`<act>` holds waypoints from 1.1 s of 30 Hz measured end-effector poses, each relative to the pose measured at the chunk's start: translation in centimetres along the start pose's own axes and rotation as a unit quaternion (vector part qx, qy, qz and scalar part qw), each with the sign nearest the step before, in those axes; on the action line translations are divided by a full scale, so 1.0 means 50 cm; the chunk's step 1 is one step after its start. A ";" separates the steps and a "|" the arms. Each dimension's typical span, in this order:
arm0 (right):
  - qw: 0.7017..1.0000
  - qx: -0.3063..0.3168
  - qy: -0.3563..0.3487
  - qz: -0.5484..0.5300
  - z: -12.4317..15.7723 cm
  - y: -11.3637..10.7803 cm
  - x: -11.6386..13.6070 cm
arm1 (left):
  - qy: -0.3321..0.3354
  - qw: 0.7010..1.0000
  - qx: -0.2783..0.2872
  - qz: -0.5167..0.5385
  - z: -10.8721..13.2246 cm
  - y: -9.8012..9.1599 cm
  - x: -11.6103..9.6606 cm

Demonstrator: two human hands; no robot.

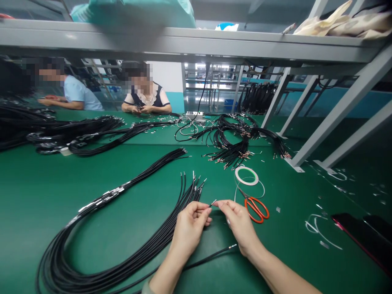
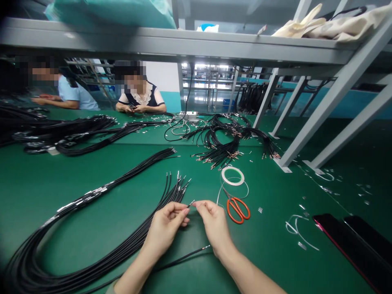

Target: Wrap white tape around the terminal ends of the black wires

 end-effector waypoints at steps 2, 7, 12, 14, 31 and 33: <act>1.000 0.000 0.009 -0.003 0.000 0.001 -0.003 | 0.018 0.999 -0.002 -0.029 0.002 0.000 -0.006; 0.999 0.007 0.000 -0.037 -0.002 0.008 -0.002 | 0.053 0.996 -0.006 -0.068 0.008 0.004 -0.023; 0.999 0.027 -0.004 -0.039 -0.004 0.014 -0.003 | 0.005 1.000 0.006 -0.006 0.008 0.010 -0.020; 0.998 0.045 -0.010 -0.035 -0.004 0.015 0.004 | -0.047 0.997 0.033 0.046 0.009 0.017 -0.011; 0.993 0.111 0.017 -0.042 -0.003 0.025 0.012 | -0.166 0.955 0.121 0.213 0.026 0.035 -0.001; 0.993 0.107 0.018 -0.039 -0.007 0.021 0.012 | -0.160 0.959 0.125 0.198 0.022 0.035 0.000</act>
Point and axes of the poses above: each hand's wrist, its own z-axis away from the middle knuckle, its own y-axis out of the palm, x = y × z, the point moved 7 cm from there along -z, towards the middle knuckle, and after that the axes turned 3 degrees about -z, right-handed, at the moved point
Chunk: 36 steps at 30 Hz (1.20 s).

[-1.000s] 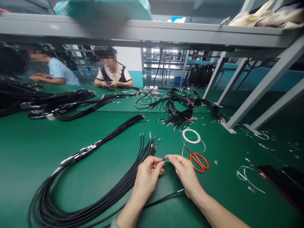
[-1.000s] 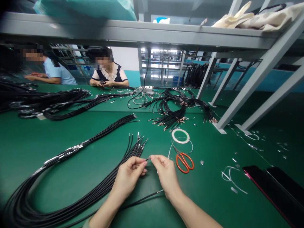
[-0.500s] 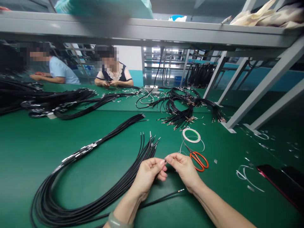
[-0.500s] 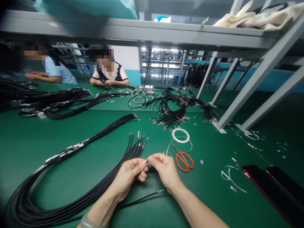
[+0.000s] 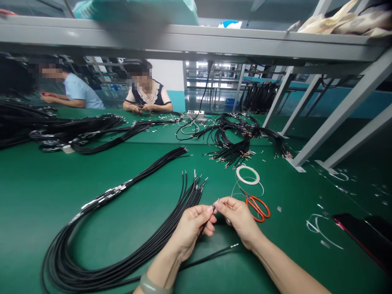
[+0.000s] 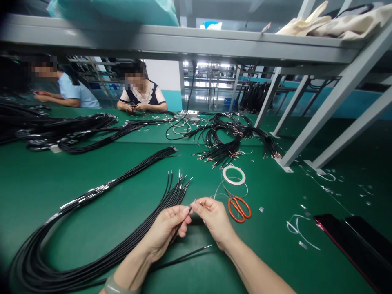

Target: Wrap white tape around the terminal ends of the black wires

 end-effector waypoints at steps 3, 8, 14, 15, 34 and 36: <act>0.999 -0.011 0.013 -0.041 -0.009 -0.019 -0.005 | 0.048 0.992 -0.033 -0.109 -0.008 -0.013 -0.009; 0.993 0.010 0.012 -0.116 -0.018 -0.031 -0.008 | 0.110 0.903 -0.012 -0.414 0.004 0.010 0.010; 1.000 0.022 -0.006 0.020 -0.013 -0.023 -0.007 | 0.045 0.899 0.174 -0.399 0.037 0.064 0.043; 0.998 0.022 -0.017 0.057 -0.010 -0.022 -0.004 | 0.083 0.900 0.145 -0.403 0.035 0.060 0.021; 0.945 0.073 -0.131 0.290 0.042 0.046 0.011 | 0.318 0.872 -0.144 -0.343 0.032 -0.003 -0.069; 0.948 0.079 -0.130 0.280 0.044 0.046 0.011 | 0.327 0.863 -0.140 -0.358 0.036 0.002 -0.072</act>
Point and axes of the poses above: each hand's wrist, its own z-axis away from the middle knuckle, its own y-axis out of the palm, x = y × z, the point moved 7 cm from there along -z, towards the middle knuckle, and after that the axes turned 3 degrees about -z, right-handed, at the moved point
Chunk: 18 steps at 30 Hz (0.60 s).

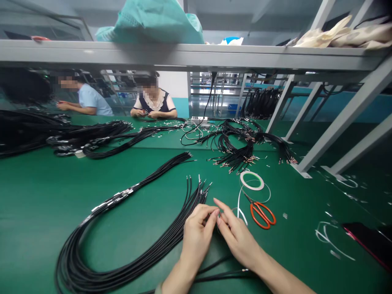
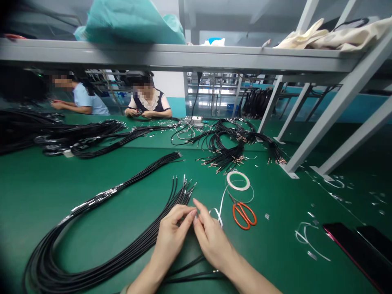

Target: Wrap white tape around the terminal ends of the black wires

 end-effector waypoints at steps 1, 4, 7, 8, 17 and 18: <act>1.000 0.004 0.001 -0.009 0.001 0.000 0.000 | 0.004 1.000 0.003 -0.006 0.000 0.001 -0.002; 0.998 0.019 0.022 -0.058 0.002 0.003 -0.004 | 0.019 1.000 0.012 -0.011 0.001 0.003 -0.010; 0.988 0.028 0.062 -0.140 0.000 0.007 -0.015 | 0.033 0.999 0.020 -0.007 0.002 0.004 -0.019; 0.981 0.032 0.075 -0.174 -0.001 0.009 -0.018 | 0.035 0.999 0.021 -0.007 0.001 0.004 -0.022; 0.919 0.081 0.112 -0.369 -0.007 0.030 -0.004 | 0.065 0.996 -0.004 -0.059 0.005 -0.007 -0.030; 0.914 0.081 0.122 -0.377 -0.006 0.031 -0.004 | 0.072 0.995 -0.005 -0.067 0.006 -0.007 -0.030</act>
Point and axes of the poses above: each hand's wrist, its own z-axis away from the middle knuckle, its own y-axis out of the palm, x = y × z, the point moved 7 cm from there along -z, towards the middle knuckle, and after that the axes turned 3 degrees about -z, right-handed, at the moved point
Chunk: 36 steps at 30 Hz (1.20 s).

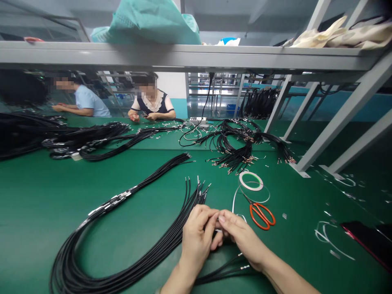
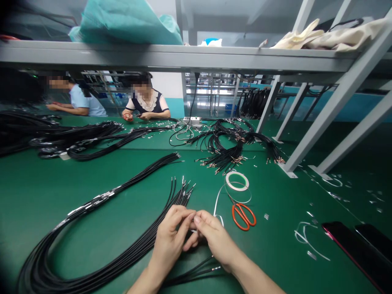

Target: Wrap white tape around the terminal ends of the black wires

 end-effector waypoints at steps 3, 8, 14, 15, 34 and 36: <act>0.999 -0.011 0.016 -0.030 0.003 -0.003 0.000 | 0.015 1.000 -0.002 -0.015 0.003 -0.002 -0.001; 0.998 0.019 0.033 -0.053 0.005 0.004 0.002 | -0.003 1.000 -0.010 0.000 0.000 -0.006 0.005; 0.998 0.010 0.041 -0.041 -0.001 -0.004 -0.011 | -0.012 1.000 0.005 0.018 -0.002 -0.001 0.004; 0.998 0.001 0.037 -0.041 -0.003 -0.008 -0.013 | -0.008 1.000 0.006 0.015 -0.001 -0.001 0.002; 0.995 -0.084 -0.027 0.035 -0.005 -0.029 -0.002 | -0.021 0.997 -0.057 0.052 -0.005 -0.026 0.007; 0.996 -0.081 -0.036 0.032 -0.005 -0.028 0.002 | -0.023 0.997 -0.039 0.062 -0.006 -0.023 0.009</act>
Point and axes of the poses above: each hand's wrist, its own z-axis away from the middle knuckle, its own y-axis out of the palm, x = y × z, the point moved 7 cm from there along -z, towards the middle knuckle, and after that the axes turned 3 degrees about -z, right-handed, at the moved point
